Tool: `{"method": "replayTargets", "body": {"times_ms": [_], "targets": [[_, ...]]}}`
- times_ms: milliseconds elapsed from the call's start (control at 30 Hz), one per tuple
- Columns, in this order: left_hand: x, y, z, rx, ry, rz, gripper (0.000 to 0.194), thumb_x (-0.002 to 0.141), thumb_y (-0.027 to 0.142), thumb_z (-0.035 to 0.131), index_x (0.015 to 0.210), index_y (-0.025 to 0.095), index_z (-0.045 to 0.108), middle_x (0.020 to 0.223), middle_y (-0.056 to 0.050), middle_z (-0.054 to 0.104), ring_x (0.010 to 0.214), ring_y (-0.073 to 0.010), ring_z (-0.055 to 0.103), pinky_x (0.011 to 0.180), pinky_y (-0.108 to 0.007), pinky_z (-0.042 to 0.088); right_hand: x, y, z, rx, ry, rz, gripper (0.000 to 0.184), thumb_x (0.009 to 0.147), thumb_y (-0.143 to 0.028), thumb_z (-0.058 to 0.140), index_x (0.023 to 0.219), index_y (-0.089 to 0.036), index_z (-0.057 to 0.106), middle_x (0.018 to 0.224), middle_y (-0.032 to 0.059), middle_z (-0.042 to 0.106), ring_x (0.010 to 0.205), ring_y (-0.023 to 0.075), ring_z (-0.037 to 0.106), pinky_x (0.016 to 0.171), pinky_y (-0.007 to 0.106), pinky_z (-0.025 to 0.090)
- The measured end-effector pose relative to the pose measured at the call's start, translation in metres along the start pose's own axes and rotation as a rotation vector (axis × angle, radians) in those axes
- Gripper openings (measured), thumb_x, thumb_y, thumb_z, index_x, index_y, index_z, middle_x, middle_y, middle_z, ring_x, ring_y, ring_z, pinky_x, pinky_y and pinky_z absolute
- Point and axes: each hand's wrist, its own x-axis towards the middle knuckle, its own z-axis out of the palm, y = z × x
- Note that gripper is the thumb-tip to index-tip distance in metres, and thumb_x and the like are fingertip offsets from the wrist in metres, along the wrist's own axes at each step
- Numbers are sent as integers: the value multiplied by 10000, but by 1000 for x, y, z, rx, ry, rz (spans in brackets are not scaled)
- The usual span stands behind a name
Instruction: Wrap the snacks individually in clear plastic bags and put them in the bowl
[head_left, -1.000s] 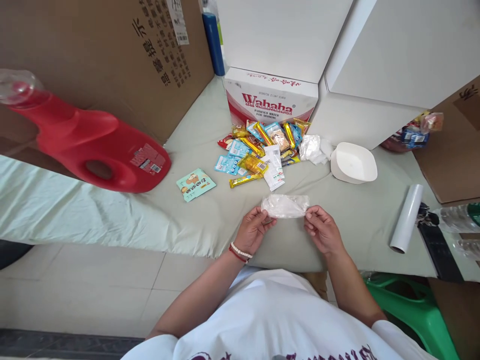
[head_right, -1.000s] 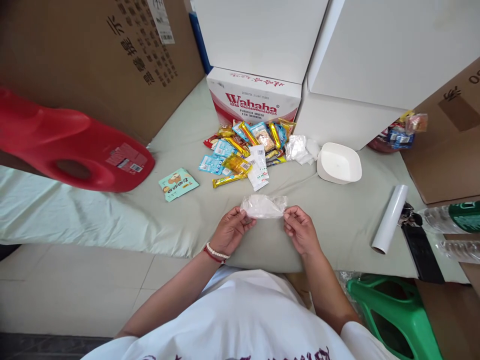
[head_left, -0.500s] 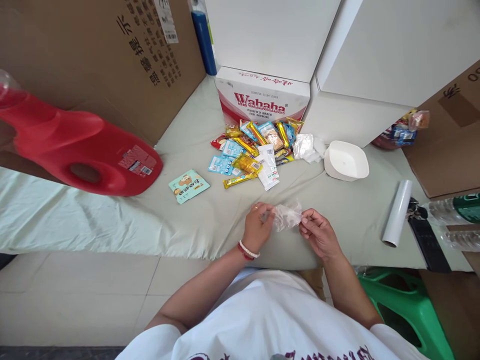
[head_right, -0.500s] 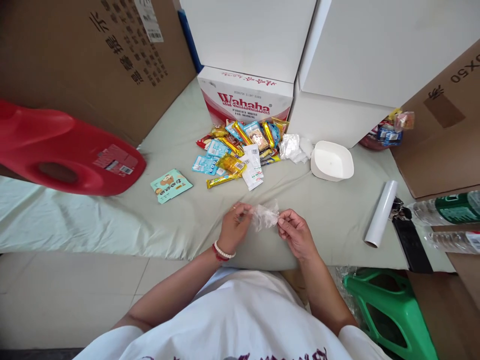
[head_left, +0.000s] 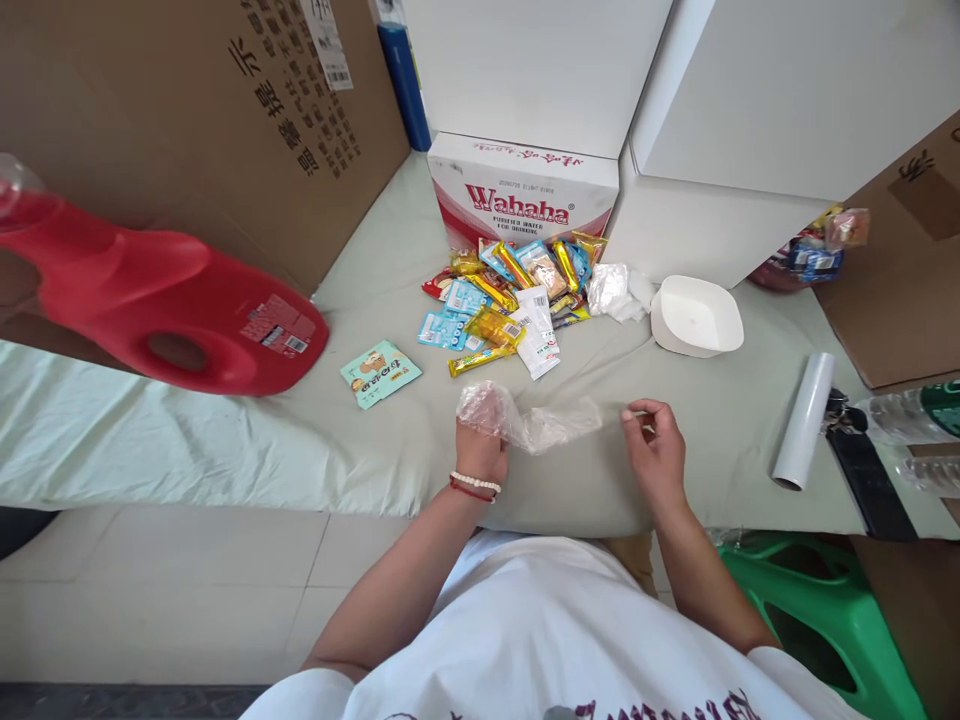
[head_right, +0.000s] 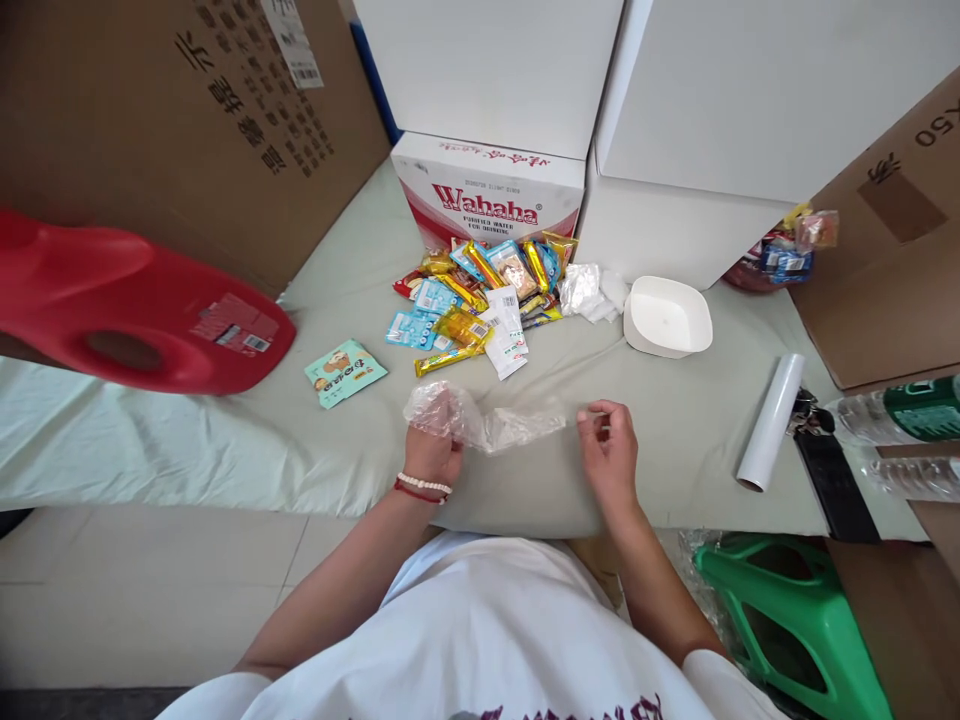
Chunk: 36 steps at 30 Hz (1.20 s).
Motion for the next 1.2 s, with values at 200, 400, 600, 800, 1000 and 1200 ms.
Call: {"method": "replayTargets", "body": {"times_ms": [200,400,600,800,1000,1200], "targets": [[-21,11,12,10,-86,-1,412,819,597,700,764,224,534,611,43,436,525,-102,385,448,-250,273,-12,-41,47,-49,-418,-463,337,869,-476,704,1132,-266,684,1271,104,648,1223,303,542,1069,489,433],[-24,42,-19,144,-366,-151,496,618,535,889,855,203,605,533,123,329,429,-34,192,416,-206,127,23,-49,30,352,-545,-65,304,857,-534,723,903,-233,725,899,35,695,827,182,646,785,335,543],[-16,51,-50,342,-556,-81,430,629,460,882,879,146,729,563,98,338,484,-36,251,465,-198,173,39,-59,8,422,-630,254,422,750,-599,788,833,-197,691,742,5,666,580,110,577,494,223,457],[-12,38,-51,147,-225,-95,396,579,403,877,785,171,631,514,116,371,441,-32,259,442,-189,202,18,-57,22,422,-380,151,357,841,-563,709,854,-213,642,763,-3,627,598,110,520,521,235,432],[-23,34,-39,-6,-233,-154,456,549,398,901,762,180,561,549,115,439,409,-5,241,418,-185,188,-10,-40,48,118,-131,-129,303,910,-520,655,970,-223,659,953,37,617,781,159,556,685,284,478],[-28,31,-37,11,-255,-127,449,561,407,897,772,173,577,610,91,491,450,-16,278,428,-193,201,8,-25,74,11,-150,-88,353,851,-534,691,990,-209,690,948,34,613,662,137,473,694,302,468]]}}
